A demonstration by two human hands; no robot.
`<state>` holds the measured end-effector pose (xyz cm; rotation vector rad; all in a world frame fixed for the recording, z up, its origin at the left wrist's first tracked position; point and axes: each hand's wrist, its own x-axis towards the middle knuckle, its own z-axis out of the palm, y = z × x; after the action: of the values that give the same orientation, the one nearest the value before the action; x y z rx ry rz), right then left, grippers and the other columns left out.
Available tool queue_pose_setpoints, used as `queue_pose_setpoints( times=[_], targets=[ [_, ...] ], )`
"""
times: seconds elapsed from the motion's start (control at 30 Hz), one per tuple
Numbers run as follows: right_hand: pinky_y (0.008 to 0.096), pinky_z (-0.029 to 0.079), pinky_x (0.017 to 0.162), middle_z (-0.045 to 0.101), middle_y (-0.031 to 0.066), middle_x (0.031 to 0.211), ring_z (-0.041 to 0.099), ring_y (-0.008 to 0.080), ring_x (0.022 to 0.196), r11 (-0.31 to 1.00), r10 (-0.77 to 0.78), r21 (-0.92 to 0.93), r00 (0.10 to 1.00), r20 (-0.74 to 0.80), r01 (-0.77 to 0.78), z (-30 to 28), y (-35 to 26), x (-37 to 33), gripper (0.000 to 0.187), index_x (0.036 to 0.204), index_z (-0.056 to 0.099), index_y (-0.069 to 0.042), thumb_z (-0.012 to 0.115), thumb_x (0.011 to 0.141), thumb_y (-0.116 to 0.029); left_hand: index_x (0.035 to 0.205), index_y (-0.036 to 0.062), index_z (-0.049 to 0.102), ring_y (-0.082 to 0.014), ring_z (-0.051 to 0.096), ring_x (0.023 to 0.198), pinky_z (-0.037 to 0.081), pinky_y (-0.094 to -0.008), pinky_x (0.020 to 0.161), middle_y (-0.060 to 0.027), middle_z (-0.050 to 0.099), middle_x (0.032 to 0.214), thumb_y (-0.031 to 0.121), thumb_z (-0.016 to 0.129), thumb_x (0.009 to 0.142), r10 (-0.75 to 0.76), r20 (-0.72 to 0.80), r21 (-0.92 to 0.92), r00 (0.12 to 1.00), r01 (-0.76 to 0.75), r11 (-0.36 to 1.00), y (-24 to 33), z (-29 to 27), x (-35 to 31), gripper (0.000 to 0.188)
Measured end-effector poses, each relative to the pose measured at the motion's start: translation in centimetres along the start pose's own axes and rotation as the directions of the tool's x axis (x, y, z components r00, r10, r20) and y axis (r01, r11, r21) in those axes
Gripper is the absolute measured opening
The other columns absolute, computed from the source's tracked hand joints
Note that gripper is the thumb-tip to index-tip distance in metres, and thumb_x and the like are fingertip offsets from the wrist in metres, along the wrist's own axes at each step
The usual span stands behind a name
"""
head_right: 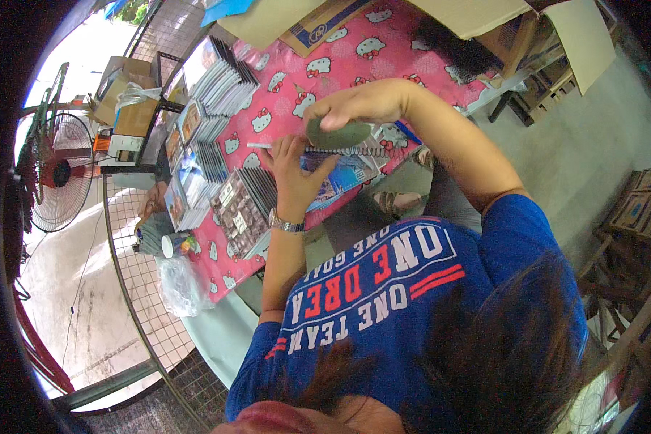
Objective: The person assembles spiral-bound calendars by inserting a wire coil into the pre-punched holes of a stack of pages and then crimping the ends of the coil.
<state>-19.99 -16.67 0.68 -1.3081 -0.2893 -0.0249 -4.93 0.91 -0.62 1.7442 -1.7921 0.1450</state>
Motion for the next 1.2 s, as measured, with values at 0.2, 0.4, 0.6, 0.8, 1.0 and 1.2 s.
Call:
queue_pose_setpoints(
  times=[0.2, 0.4, 0.6, 0.8, 1.0, 1.2],
  targets=[
    [0.0279, 0.043, 0.081, 0.057, 0.0002, 0.094, 0.051, 0.0111, 0.090, 0.925, 0.154, -0.341, 0.985, -0.075, -0.170, -1.4, 0.1, 1.0, 0.043, 0.105, 0.060, -0.002, 0.064, 0.088, -0.042, 0.092, 0.0085, 0.063, -0.0282, 0.054, 0.101, 0.027, -0.0595, 0.100, -0.0062, 0.059, 0.099, 0.044, 0.085, 0.062, -0.147, -0.024, -0.010, 0.989, 0.147, 0.989, 0.3, 0.6, -0.5, 0.051],
    [0.0279, 0.042, 0.077, 0.056, -0.0011, 0.092, 0.050, 0.0099, 0.087, 0.998, 0.002, 0.059, 0.990, -0.140, 0.006, -0.9, 0.9, 2.2, 0.046, 0.105, 0.060, -0.003, 0.063, 0.088, -0.046, 0.087, 0.0082, 0.064, -0.0281, 0.055, 0.093, 0.038, -0.0415, 0.086, -0.0054, 0.060, 0.089, 0.039, 0.087, 0.058, -0.119, -0.082, 0.153, 0.989, 0.131, 0.979, -1.0, -1.2, 0.4, 0.048],
    [0.0296, 0.043, 0.078, 0.059, -0.0005, 0.092, 0.052, 0.0117, 0.086, 0.968, 0.143, -0.200, 0.988, -0.065, -0.153, -2.0, 1.1, 3.9, 0.039, 0.104, 0.061, -0.005, 0.069, 0.086, -0.039, 0.086, 0.0063, 0.063, -0.0281, 0.053, 0.092, 0.039, -0.0407, 0.082, -0.0062, 0.059, 0.087, 0.038, 0.088, 0.057, -0.115, -0.079, 0.144, 0.990, 0.126, 0.982, -1.8, -1.0, -0.2, 0.049],
    [0.0286, 0.044, 0.080, 0.058, 0.0012, 0.092, 0.053, 0.0120, 0.088, 0.964, 0.091, -0.244, 0.993, -0.079, -0.108, -2.5, 2.1, 4.2, 0.046, 0.103, 0.061, -0.002, 0.065, 0.087, -0.045, 0.084, 0.0065, 0.064, -0.0278, 0.052, 0.096, 0.038, -0.0446, 0.083, -0.0057, 0.058, 0.088, 0.045, 0.087, 0.056, -0.131, -0.116, 0.116, 0.985, 0.145, 0.983, -2.0, -0.6, -0.2, 0.053],
    [0.0268, 0.043, 0.078, 0.057, 0.0010, 0.093, 0.052, 0.0112, 0.087, 0.990, 0.110, -0.089, 0.994, -0.002, -0.109, -1.6, 0.9, 4.7, 0.044, 0.102, 0.061, -0.003, 0.064, 0.088, -0.044, 0.085, 0.0057, 0.063, -0.0281, 0.053, 0.093, 0.038, -0.0429, 0.082, -0.0059, 0.060, 0.089, 0.043, 0.088, 0.055, -0.180, -0.115, 0.086, 0.977, 0.190, 0.978, -1.9, -0.5, -0.4, 0.054],
    [0.0277, 0.045, 0.081, 0.058, 0.0033, 0.097, 0.056, 0.0128, 0.092, 0.995, 0.103, 0.013, 0.994, -0.029, -0.102, -2.6, 2.4, 4.9, 0.047, 0.105, 0.060, -0.003, 0.065, 0.087, -0.046, 0.086, 0.0060, 0.063, -0.0278, 0.053, 0.093, 0.039, -0.0422, 0.082, -0.0064, 0.061, 0.088, 0.041, 0.089, 0.055, -0.163, -0.140, 0.091, 0.977, 0.176, 0.980, -1.6, -0.3, 0.1, 0.054]
  ],
)
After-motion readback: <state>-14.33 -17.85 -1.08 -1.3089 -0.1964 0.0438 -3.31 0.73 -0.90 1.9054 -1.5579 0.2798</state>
